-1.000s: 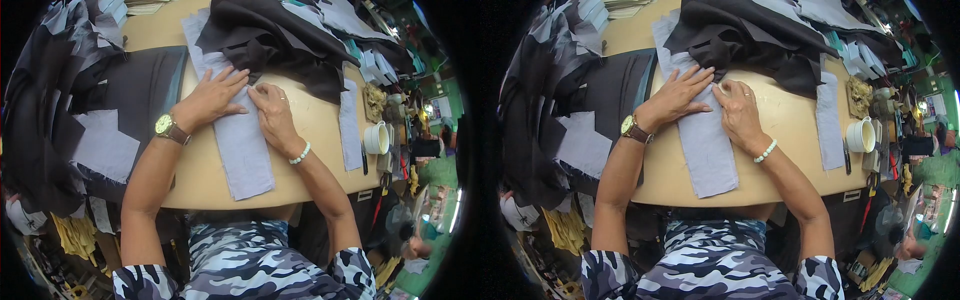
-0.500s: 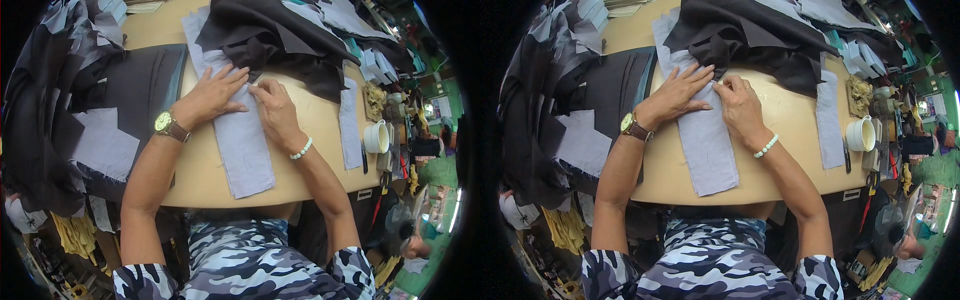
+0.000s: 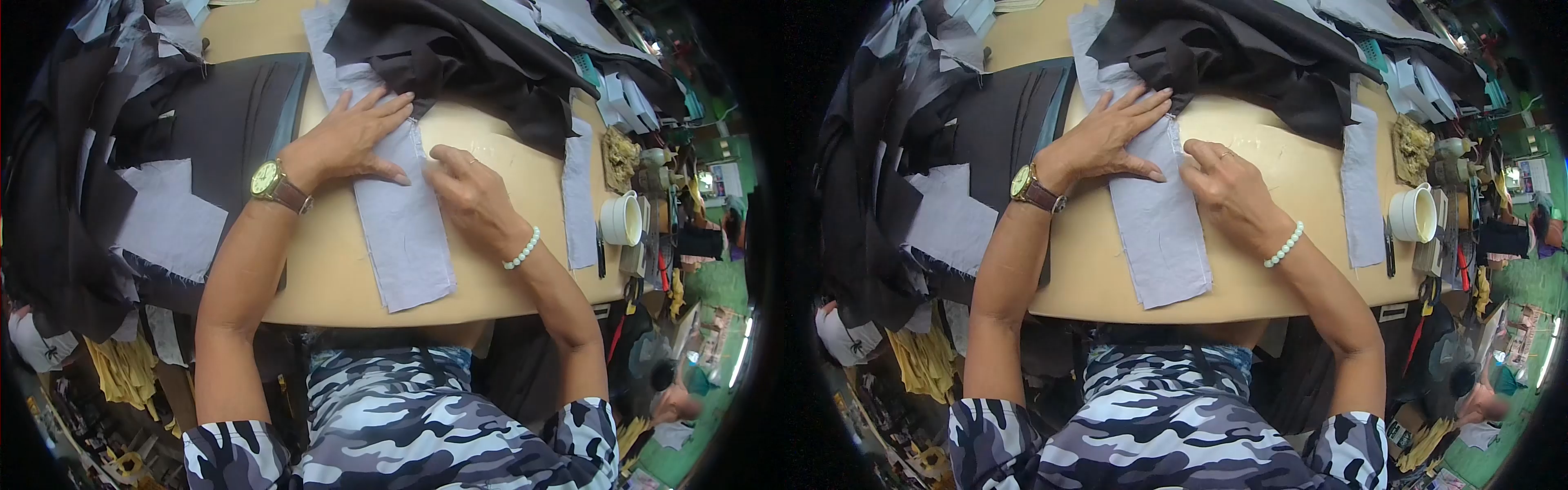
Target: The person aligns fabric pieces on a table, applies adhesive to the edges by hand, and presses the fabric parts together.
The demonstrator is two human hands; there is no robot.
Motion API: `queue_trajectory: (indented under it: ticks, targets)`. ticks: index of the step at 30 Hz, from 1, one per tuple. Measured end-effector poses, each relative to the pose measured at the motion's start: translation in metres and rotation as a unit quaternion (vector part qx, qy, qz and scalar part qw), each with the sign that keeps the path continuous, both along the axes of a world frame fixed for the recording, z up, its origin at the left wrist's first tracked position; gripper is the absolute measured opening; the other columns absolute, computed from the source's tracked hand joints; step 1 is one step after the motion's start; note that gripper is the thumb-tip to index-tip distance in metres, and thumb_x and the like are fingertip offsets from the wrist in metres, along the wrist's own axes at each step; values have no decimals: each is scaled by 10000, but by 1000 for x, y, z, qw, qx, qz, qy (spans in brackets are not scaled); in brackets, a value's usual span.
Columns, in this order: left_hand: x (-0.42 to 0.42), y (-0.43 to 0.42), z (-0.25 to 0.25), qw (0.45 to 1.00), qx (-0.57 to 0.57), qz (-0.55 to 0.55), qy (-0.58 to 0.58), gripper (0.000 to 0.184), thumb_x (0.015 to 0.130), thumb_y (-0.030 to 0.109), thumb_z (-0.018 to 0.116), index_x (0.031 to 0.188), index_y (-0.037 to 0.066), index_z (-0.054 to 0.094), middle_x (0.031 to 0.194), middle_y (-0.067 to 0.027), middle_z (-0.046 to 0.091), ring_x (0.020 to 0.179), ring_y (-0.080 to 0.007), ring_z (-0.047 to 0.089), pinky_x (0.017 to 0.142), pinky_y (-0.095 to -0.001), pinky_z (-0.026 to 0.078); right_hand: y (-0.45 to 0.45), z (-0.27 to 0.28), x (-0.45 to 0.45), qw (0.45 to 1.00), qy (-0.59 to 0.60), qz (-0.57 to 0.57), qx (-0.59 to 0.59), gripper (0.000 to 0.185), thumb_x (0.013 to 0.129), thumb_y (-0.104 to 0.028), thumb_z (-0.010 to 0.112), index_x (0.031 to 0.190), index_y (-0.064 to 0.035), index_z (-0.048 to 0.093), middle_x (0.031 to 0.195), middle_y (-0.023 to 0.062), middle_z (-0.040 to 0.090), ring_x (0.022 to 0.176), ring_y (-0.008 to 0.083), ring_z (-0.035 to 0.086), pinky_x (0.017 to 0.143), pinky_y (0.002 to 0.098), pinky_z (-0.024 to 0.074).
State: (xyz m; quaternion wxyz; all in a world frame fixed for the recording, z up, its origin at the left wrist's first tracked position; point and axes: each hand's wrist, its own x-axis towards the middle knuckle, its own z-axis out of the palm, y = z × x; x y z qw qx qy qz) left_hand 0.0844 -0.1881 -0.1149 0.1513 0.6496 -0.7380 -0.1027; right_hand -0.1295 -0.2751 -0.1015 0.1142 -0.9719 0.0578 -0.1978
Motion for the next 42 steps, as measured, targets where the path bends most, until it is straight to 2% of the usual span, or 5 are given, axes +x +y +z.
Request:
queue_trajectory:
  ticks: [11,17,29,35,42]
  targets:
    - [1,0,-1,1000,-7,1,-4,1056,629,661,690,1409,34,354,1492,-99,322,1386,-347,244,1101,-587,193,-3,-16,28,996,-41,-80,11,310,736,17,566,1018,-58,672,998,99,575,875,266,563,751,379,451]
    - [1,0,0,1000,1,1,-2,1058,624,652,705,1414,44,351,1494,-103,319,1387,-345,243,1100,-584,195,-11,-19,11,976,-56,-6,211,279,743,19,557,975,-63,686,970,108,575,874,270,575,754,379,472]
    - [-1,1,5,999,31,-4,-8,1208,506,641,780,1439,42,300,1530,-97,238,1407,-364,180,1118,-582,144,16,-2,-19,988,-5,-27,152,277,715,63,544,924,-44,690,1010,141,566,909,280,584,777,365,478]
    - [13,-11,14,995,86,-32,-48,1245,481,635,795,1453,58,272,1534,-105,225,1403,-383,183,1126,-564,147,-16,42,-109,953,-141,-240,121,342,721,123,456,957,-21,658,1105,150,553,1014,300,565,881,348,455]
    - [24,-52,50,965,152,-57,-207,1294,368,490,864,1451,75,290,1516,-120,270,1391,-380,223,1139,-525,160,-93,69,-273,854,59,-503,-121,403,783,-371,653,1050,-73,700,1284,197,501,1207,378,442,1019,451,339]
